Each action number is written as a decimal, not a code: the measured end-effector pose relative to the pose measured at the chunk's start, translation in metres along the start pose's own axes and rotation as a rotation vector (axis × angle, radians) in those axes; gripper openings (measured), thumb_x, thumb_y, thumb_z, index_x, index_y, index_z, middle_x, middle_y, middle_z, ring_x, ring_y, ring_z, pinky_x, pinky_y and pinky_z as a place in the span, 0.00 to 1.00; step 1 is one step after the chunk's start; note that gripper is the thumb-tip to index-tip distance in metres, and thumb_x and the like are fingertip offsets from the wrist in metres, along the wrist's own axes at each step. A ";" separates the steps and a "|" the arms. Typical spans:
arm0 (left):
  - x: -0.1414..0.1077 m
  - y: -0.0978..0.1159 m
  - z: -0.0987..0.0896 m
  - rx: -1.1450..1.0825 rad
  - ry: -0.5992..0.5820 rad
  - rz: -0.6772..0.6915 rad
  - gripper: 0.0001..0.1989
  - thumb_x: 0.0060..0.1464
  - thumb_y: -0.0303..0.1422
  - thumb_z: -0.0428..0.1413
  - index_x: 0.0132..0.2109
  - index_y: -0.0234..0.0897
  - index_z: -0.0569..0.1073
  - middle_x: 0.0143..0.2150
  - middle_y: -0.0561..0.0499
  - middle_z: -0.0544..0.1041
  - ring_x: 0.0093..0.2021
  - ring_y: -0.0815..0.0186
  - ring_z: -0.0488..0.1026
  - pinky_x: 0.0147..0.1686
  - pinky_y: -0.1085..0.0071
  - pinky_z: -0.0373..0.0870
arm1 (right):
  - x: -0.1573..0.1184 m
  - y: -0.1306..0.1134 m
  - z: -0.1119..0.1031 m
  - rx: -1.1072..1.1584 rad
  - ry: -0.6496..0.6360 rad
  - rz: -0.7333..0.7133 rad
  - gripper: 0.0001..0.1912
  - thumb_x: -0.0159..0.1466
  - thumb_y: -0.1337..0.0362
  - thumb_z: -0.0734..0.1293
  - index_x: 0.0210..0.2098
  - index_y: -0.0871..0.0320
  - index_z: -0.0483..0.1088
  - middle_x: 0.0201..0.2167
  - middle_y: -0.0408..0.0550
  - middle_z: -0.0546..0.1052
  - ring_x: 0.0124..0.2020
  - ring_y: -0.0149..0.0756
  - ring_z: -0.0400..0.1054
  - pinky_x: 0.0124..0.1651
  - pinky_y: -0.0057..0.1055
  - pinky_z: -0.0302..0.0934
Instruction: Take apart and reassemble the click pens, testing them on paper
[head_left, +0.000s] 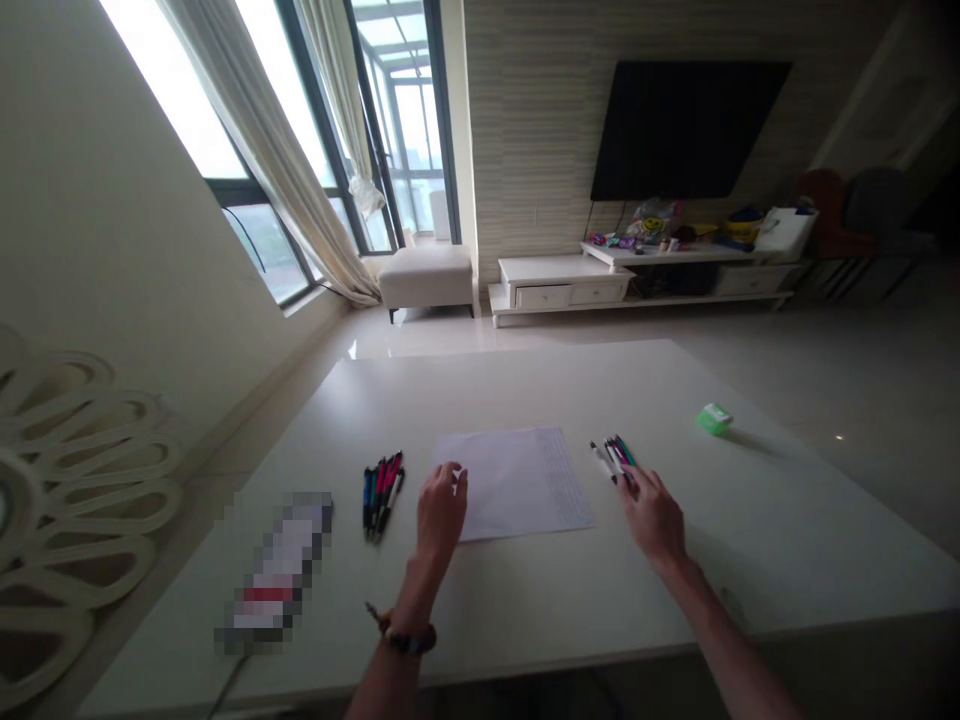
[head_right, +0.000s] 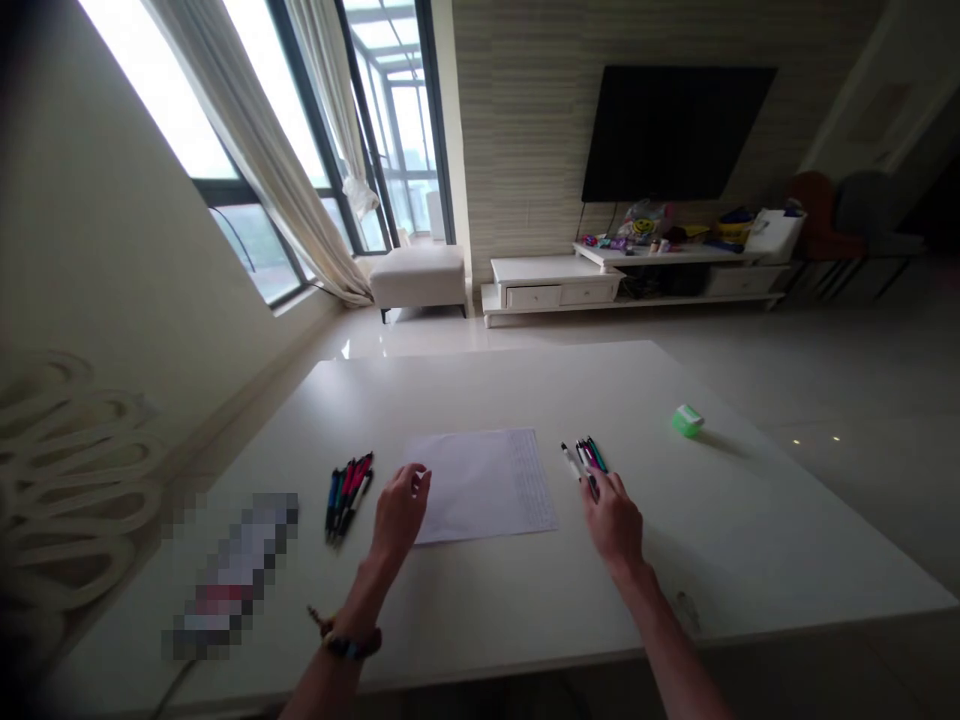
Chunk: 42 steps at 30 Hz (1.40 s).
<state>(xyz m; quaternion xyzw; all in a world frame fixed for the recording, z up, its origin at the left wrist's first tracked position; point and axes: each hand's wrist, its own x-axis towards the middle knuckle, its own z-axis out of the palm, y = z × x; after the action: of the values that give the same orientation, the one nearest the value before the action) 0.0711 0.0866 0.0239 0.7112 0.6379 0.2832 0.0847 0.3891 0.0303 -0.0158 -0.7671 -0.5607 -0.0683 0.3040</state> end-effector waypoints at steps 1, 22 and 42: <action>-0.011 -0.010 -0.014 0.018 0.035 -0.040 0.12 0.58 0.37 0.43 0.41 0.38 0.68 0.36 0.49 0.73 0.32 0.68 0.69 0.34 0.72 0.62 | -0.013 0.004 -0.002 0.043 0.023 0.004 0.19 0.64 0.56 0.55 0.43 0.59 0.70 0.34 0.52 0.73 0.29 0.36 0.68 0.31 0.29 0.58; -0.073 -0.032 -0.082 -0.019 0.045 -0.412 0.20 0.56 0.43 0.42 0.34 0.34 0.71 0.32 0.41 0.75 0.30 0.60 0.72 0.26 0.69 0.61 | -0.077 0.010 -0.022 0.241 -0.071 0.047 0.17 0.61 0.59 0.54 0.39 0.58 0.70 0.38 0.54 0.74 0.32 0.40 0.70 0.33 0.34 0.61; -0.132 0.044 0.003 -0.380 -0.039 -0.120 0.21 0.56 0.43 0.46 0.52 0.36 0.66 0.42 0.44 0.72 0.36 0.64 0.71 0.39 0.67 0.67 | -0.101 -0.126 -0.014 1.032 -0.443 0.162 0.27 0.57 0.44 0.59 0.30 0.63 0.73 0.21 0.50 0.75 0.23 0.37 0.68 0.27 0.30 0.61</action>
<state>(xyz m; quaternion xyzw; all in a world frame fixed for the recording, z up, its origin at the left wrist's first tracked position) 0.1065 -0.0462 0.0038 0.6483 0.6125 0.3792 0.2464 0.2419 -0.0369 -0.0004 -0.5557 -0.5110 0.4009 0.5189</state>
